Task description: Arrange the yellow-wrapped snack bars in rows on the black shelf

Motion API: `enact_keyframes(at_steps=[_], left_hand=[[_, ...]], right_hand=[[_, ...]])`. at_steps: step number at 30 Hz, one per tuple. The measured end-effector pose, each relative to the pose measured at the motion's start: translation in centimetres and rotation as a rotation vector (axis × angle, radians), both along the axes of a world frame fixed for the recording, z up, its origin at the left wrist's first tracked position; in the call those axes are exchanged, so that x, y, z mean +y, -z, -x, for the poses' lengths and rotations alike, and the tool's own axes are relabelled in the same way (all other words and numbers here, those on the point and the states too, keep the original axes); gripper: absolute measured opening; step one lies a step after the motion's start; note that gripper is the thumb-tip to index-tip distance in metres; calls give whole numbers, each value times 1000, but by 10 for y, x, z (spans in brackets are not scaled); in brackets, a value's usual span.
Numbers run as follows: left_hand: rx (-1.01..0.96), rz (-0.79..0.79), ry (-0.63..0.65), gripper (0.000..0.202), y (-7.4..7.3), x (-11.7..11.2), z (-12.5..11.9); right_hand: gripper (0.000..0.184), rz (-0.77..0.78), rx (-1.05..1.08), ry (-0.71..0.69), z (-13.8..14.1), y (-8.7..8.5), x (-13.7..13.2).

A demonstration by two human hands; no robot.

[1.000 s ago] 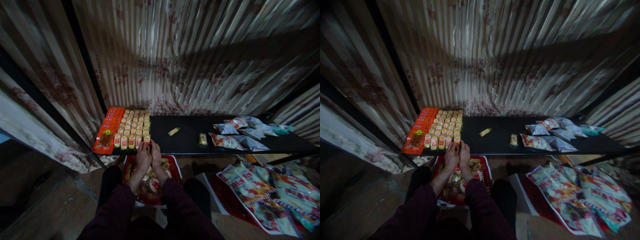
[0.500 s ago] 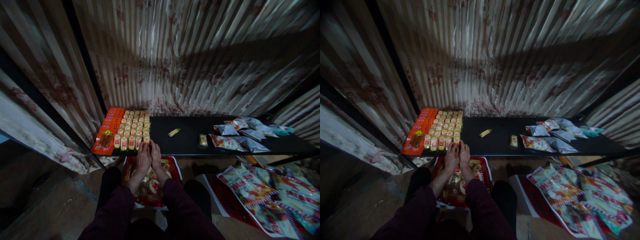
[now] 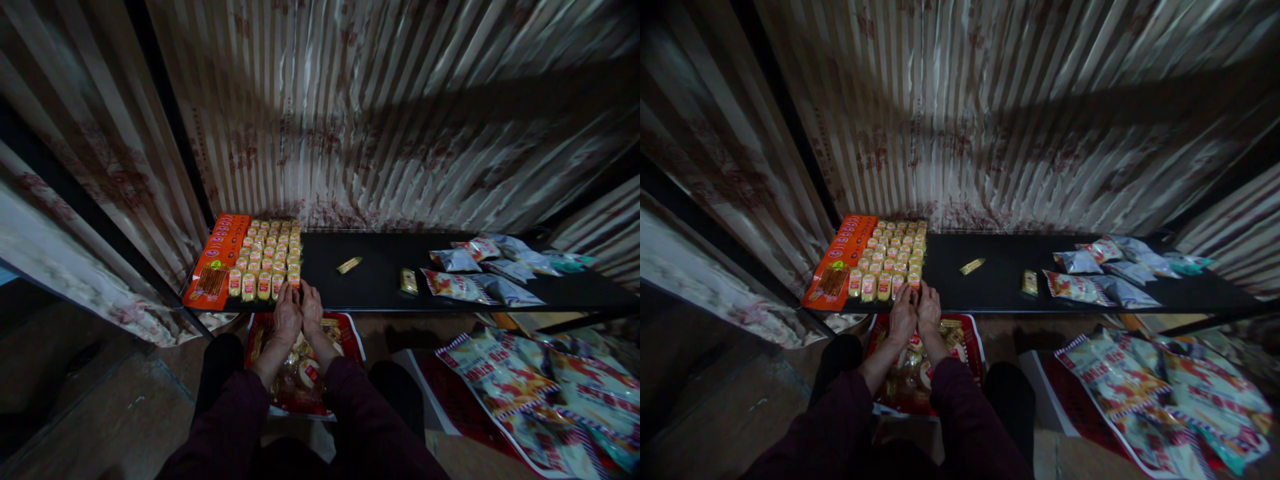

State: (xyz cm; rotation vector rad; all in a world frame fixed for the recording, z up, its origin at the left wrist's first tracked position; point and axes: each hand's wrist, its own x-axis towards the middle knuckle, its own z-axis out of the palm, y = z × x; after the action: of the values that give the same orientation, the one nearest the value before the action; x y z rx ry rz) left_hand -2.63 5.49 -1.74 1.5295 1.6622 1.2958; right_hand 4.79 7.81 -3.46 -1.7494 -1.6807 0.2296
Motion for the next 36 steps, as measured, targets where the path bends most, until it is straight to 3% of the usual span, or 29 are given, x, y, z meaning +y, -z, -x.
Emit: enact_keyframes(at_steps=[10,17,31,36], left_hand=[[-8,14,-18,43,-4,-1,-1],[31,14,1,42,1,3,0],[130,-12,-57,34,-6,-5,-2],[152,-9,-4,37,-5,-10,0]], right_hand=[[46,-49,5,-53,-1,1,0],[43,-29,41,-116,-3,-1,1],[44,-69,88,-65,-4,7,-5],[47,-55,134,-58,-4,12,-6]])
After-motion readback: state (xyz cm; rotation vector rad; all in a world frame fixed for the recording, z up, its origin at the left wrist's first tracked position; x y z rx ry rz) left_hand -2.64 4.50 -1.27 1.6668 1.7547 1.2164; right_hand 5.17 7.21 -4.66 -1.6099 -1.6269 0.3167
